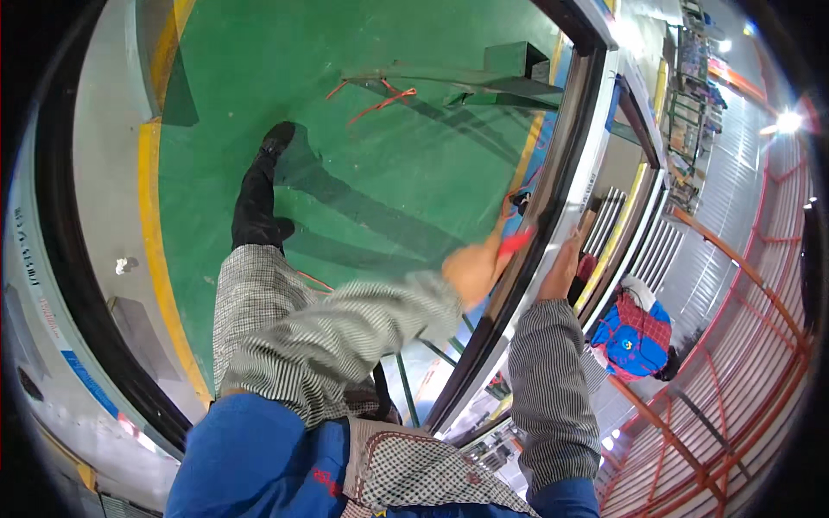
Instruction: The person is installing rubber seals into the channels of a metal window frame using a manual roller tool.
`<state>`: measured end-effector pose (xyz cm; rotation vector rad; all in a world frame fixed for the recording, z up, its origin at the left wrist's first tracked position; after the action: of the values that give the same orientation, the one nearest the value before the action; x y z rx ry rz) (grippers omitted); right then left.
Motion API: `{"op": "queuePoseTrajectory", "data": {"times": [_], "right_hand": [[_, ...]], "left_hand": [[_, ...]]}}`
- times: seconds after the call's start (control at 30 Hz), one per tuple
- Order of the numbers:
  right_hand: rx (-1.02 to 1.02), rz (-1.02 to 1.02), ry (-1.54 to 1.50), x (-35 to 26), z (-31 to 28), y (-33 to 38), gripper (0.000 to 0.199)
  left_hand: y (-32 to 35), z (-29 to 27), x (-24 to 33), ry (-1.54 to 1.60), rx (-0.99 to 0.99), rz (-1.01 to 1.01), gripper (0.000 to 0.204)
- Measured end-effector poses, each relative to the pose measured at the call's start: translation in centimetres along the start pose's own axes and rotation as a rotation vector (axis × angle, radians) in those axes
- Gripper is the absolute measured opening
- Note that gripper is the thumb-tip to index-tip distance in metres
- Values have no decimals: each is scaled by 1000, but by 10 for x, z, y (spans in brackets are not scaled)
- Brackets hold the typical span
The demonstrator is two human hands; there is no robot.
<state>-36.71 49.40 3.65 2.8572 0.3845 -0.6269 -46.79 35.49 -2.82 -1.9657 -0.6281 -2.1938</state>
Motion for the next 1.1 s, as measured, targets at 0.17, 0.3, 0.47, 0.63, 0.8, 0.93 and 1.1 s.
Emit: {"op": "queuePoseTrajectory", "data": {"times": [0.17,0.3,0.47,0.63,0.8,0.93,1.1], "right_hand": [[-67,1,-72,-13,5,27,59],[-43,14,-153,-8,10,45,55],[-108,-2,-222,-12,7,48,53],[-31,-42,-160,-23,19,59,54],[-72,-36,-128,-22,5,55,56],[-71,-15,-226,-23,12,59,61],[19,-58,-125,-26,8,58,64]], "left_hand": [[0,-7,-10,24,182,123,34],[138,23,-39,-15,-100,146,34],[-18,-45,7,-26,111,127,35],[-90,-86,18,-16,203,157,35],[40,-28,1,33,-55,8,36],[-71,-82,21,27,40,102,36],[-211,-148,56,-131,93,206,41]]}}
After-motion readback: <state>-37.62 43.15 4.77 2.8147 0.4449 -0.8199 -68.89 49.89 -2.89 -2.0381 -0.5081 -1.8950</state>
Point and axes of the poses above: each hand's wrist, its own y-axis away from the middle knuckle, its own z-axis out of the palm, x = y × z, the point moved 1 cm from there along -y, towards the middle knuckle, and after that the axes turned 9 degrees about z, right-handed, at the moved point
